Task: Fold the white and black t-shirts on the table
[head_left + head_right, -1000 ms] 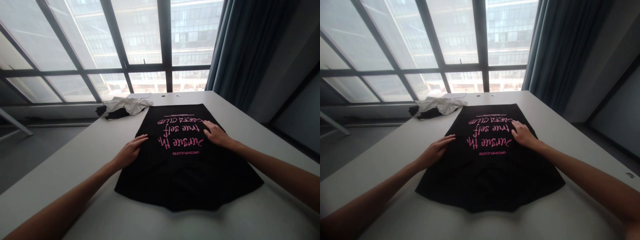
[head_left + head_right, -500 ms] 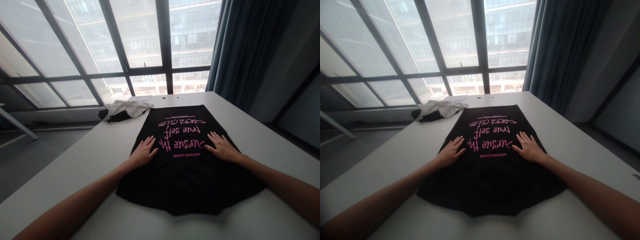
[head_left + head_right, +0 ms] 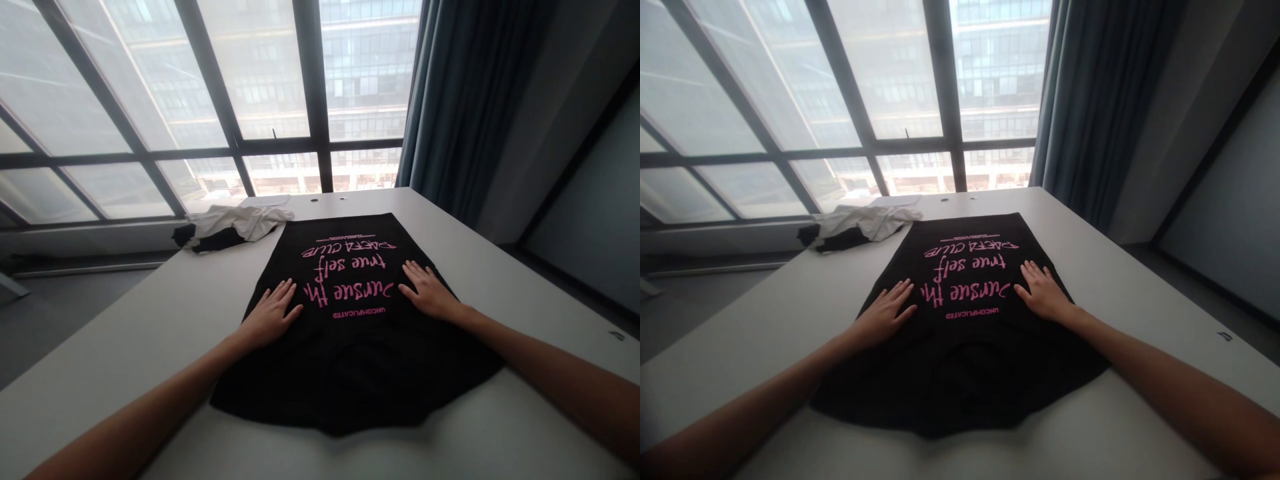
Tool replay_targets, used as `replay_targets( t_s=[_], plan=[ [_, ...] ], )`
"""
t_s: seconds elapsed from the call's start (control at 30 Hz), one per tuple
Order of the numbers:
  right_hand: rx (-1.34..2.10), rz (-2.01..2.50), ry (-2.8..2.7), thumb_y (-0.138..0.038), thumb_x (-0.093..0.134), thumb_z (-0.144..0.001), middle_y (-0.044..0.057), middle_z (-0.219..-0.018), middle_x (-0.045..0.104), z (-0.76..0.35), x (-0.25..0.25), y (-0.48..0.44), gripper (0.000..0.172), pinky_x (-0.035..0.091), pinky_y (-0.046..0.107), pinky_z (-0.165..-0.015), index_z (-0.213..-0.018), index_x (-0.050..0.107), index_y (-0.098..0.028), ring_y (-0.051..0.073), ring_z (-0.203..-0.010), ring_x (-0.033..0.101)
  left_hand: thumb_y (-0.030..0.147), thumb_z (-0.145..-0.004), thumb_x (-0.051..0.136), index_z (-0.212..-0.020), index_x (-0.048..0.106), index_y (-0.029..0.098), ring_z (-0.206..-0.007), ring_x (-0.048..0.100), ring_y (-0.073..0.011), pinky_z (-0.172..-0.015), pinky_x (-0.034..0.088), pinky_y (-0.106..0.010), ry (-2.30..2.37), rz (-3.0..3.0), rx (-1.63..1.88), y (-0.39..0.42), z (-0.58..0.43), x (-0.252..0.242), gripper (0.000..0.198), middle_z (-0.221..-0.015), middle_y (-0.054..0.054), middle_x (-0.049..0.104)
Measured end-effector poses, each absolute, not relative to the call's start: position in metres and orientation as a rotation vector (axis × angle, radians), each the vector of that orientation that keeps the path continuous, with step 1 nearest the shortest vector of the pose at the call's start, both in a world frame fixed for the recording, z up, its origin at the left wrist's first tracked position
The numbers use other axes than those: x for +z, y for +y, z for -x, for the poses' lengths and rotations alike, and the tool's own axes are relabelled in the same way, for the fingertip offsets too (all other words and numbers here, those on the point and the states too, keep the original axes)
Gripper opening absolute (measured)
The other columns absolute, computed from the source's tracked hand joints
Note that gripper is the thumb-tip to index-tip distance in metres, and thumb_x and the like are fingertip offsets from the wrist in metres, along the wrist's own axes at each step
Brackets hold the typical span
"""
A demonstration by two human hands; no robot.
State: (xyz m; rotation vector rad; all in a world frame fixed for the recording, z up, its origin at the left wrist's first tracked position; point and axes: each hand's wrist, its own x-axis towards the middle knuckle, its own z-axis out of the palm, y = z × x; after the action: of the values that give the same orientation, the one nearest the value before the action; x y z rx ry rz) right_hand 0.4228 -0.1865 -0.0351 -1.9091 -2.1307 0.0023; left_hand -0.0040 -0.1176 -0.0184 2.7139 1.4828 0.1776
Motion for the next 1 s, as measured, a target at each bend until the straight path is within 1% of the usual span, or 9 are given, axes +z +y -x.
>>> replay_targets(
  t_s=[0.2,0.37,0.47,0.57,0.63,0.73,0.83,0.9,1.0],
  plan=[
    [0.147,1.774,-2.261,-0.063,0.031,-0.099,0.015,-0.163,0.025,-0.415,-0.022,-0.194,0.076,0.015,0.052,-0.123,-0.157,0.031,-0.013,0.027,-0.152,0.018,0.061,-0.099,0.033,-0.157,0.034,0.014,-0.153,0.017,-0.0298,-0.122,0.017,-0.053,1.474,-2.723,0.198,-0.116,0.005,-0.018,0.074,-0.164,-0.013,0.021],
    [-0.002,1.932,-2.081,-0.054,0.031,-0.100,0.016,-0.164,0.023,-0.429,-0.021,-0.187,0.072,0.014,0.051,-0.124,-0.156,0.031,-0.009,0.026,-0.153,0.017,0.058,-0.100,0.035,-0.156,0.035,0.016,-0.152,0.021,-0.0311,-0.121,0.020,-0.054,1.468,-2.740,0.225,-0.114,0.006,-0.021,0.070,-0.164,-0.013,0.022],
    [0.048,2.059,-2.011,-0.054,0.037,-0.098,0.018,-0.162,0.027,-0.440,-0.026,-0.181,0.073,0.016,0.054,-0.123,-0.154,0.036,-0.007,0.029,-0.152,0.021,0.057,-0.100,0.034,-0.157,0.033,0.013,-0.152,0.018,-0.0302,-0.121,0.019,-0.054,1.497,-2.745,0.178,-0.114,0.005,-0.021,0.072,-0.164,-0.013,0.019],
    [0.063,1.988,-1.911,-0.047,0.036,-0.099,0.017,-0.158,0.036,-0.455,-0.025,-0.174,0.064,0.019,0.054,-0.122,-0.149,0.046,-0.009,0.031,-0.149,0.031,0.057,-0.100,0.033,-0.157,0.031,0.011,-0.152,0.017,-0.0296,-0.122,0.019,-0.053,1.516,-2.744,0.152,-0.115,0.005,-0.020,0.074,-0.164,-0.012,0.018],
    [0.027,1.900,-1.771,-0.040,0.038,-0.098,0.016,-0.150,0.051,-0.472,-0.019,-0.168,0.054,0.030,0.051,-0.119,-0.141,0.057,-0.012,0.031,-0.140,0.045,0.058,-0.100,0.033,-0.157,0.031,0.011,-0.152,0.017,-0.0297,-0.122,0.019,-0.052,1.515,-2.743,0.156,-0.114,0.005,-0.021,0.074,-0.164,-0.012,0.019],
    [0.088,1.784,-1.635,-0.029,0.047,-0.090,0.012,-0.118,0.074,-0.505,-0.011,-0.161,0.039,0.049,0.043,-0.103,-0.117,0.073,-0.017,0.029,-0.112,0.067,0.059,-0.100,0.033,-0.158,0.031,0.012,-0.153,0.017,-0.0294,-0.123,0.018,-0.052,1.511,-2.750,0.158,-0.112,0.007,-0.023,0.075,-0.165,-0.011,0.019],
    [0.275,1.686,-1.642,-0.029,0.055,-0.084,0.008,-0.093,0.078,-0.533,-0.009,-0.158,0.028,0.055,0.040,-0.090,-0.099,0.076,-0.019,0.026,-0.092,0.072,0.060,-0.100,0.031,-0.158,0.029,0.012,-0.153,0.017,-0.0291,-0.123,0.018,-0.052,1.513,-2.756,0.160,-0.110,0.008,-0.026,0.076,-0.165,-0.010,0.018],
    [0.381,1.643,-1.659,-0.033,0.060,-0.082,0.007,-0.089,0.077,-0.544,-0.012,-0.157,0.025,0.056,0.038,-0.085,-0.097,0.076,-0.020,0.025,-0.088,0.071,0.061,-0.100,0.031,-0.158,0.029,0.012,-0.153,0.017,-0.0291,-0.123,0.018,-0.052,1.515,-2.756,0.154,-0.109,0.008,-0.027,0.076,-0.165,-0.010,0.018],
    [0.447,1.596,-1.693,-0.041,0.065,-0.081,0.008,-0.092,0.077,-0.547,-0.016,-0.157,0.031,0.055,0.037,-0.080,-0.100,0.075,-0.019,0.024,-0.086,0.070,0.061,-0.100,0.030,-0.158,0.029,0.012,-0.153,0.017,-0.0287,-0.123,0.018,-0.051,1.513,-2.758,0.145,-0.108,0.008,-0.027,0.076,-0.165,-0.010,0.017]
  ],
)
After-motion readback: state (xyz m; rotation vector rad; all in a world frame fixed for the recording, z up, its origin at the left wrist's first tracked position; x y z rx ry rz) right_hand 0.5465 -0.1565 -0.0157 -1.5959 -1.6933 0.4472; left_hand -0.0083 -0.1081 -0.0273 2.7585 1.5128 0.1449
